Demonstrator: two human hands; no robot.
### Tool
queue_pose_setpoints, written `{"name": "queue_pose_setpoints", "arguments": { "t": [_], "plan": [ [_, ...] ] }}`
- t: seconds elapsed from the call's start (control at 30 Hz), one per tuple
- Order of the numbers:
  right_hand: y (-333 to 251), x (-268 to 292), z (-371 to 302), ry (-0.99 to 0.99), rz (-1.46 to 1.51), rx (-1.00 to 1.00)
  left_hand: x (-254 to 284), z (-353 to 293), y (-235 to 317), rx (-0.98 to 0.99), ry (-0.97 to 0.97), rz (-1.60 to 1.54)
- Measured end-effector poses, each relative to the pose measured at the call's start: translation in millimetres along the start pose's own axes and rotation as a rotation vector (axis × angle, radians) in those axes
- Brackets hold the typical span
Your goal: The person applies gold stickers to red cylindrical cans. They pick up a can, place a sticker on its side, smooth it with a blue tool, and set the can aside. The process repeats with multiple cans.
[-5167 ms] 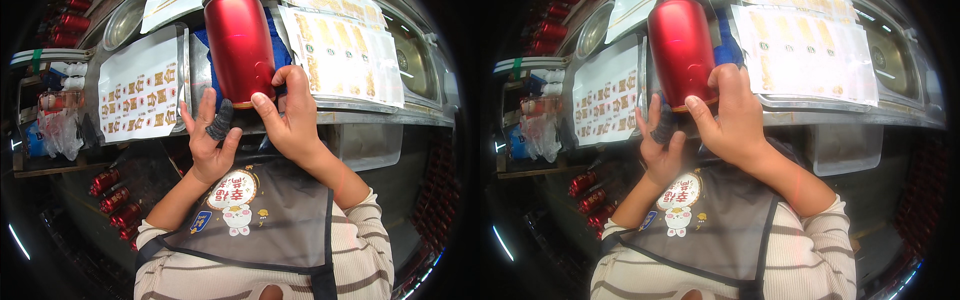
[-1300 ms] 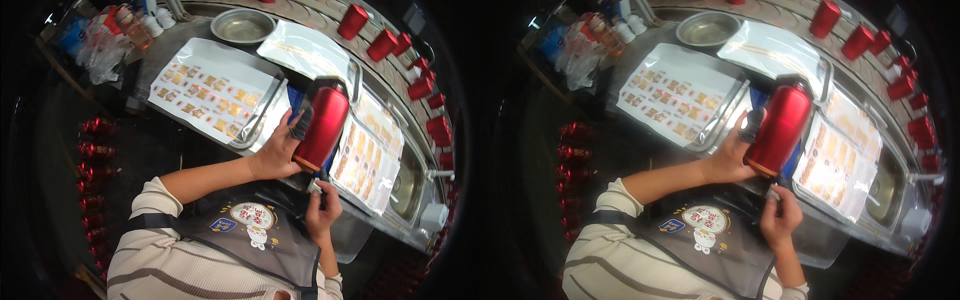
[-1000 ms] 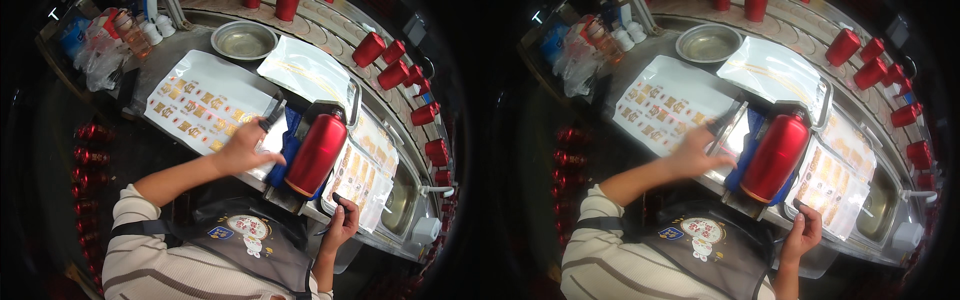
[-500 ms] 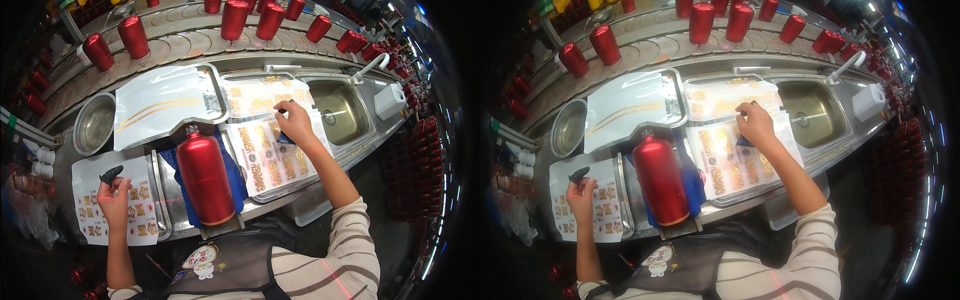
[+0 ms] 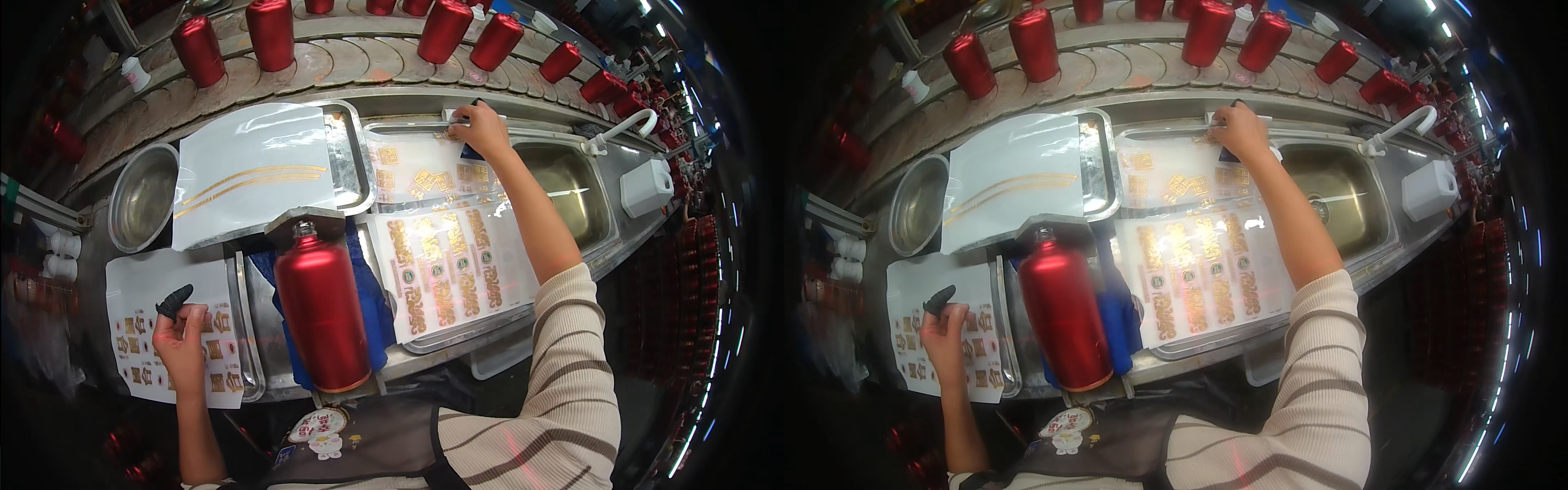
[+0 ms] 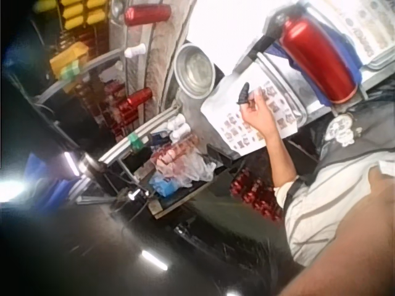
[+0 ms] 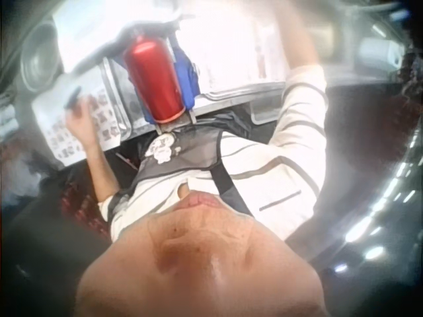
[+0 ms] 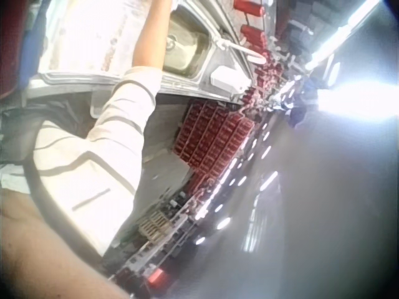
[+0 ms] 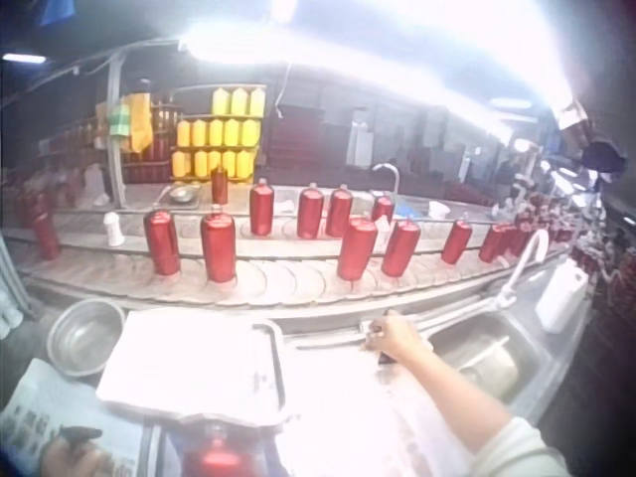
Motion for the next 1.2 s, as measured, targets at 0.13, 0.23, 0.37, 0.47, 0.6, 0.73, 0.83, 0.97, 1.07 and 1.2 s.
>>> {"name": "queue_pose_setpoints", "arguments": {
  "t": [0.13, 0.23, 0.37, 0.47, 0.6, 0.73, 0.83, 0.97, 1.07, 1.2],
  "plan": [
    [7, -1, 4, -0.024, -0.041, 0.023, -8, 2, 4, 0.001, -0.037, -0.020],
    [11, -5, 6, -0.002, -0.039, 0.059, -12, 3, 1, -0.017, -0.077, -0.014],
    [24, -14, 9, 0.057, 0.029, 0.093, -20, -2, 7, -0.012, -0.101, -0.042],
    [32, -14, 10, 0.070, 0.086, 0.088, -24, -5, 5, -0.020, -0.131, -0.024],
    [32, -5, 7, 0.088, 0.172, 0.133, -27, -11, 7, -0.005, -0.147, -0.050],
    [25, 3, 4, 0.074, 0.144, 0.135, -26, -14, 3, 0.012, -0.170, -0.096],
    [-3, 20, -10, 0.057, 0.089, 0.197, -26, -20, 7, -0.057, -0.204, -0.033],
    [-79, 67, -73, 0.029, 0.058, 0.357, -32, -30, 48, -0.253, -0.629, 0.094],
    [-140, 110, -127, -0.079, 0.160, 0.442, -53, -48, 42, -0.427, -0.780, 0.336],
    [-200, 157, -162, -0.346, 0.190, 0.664, -90, -60, 36, -0.489, -0.758, 0.136]
  ]
}}
Point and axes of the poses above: each hand's wrist, its own z-axis towards the middle knuckle, its own x-axis out of the back of the hand, y = z × x, the point moved 2 cm from there along z, towards the middle knuckle, and after that the axes turned 5 degrees about z, right-handed, at the moved point
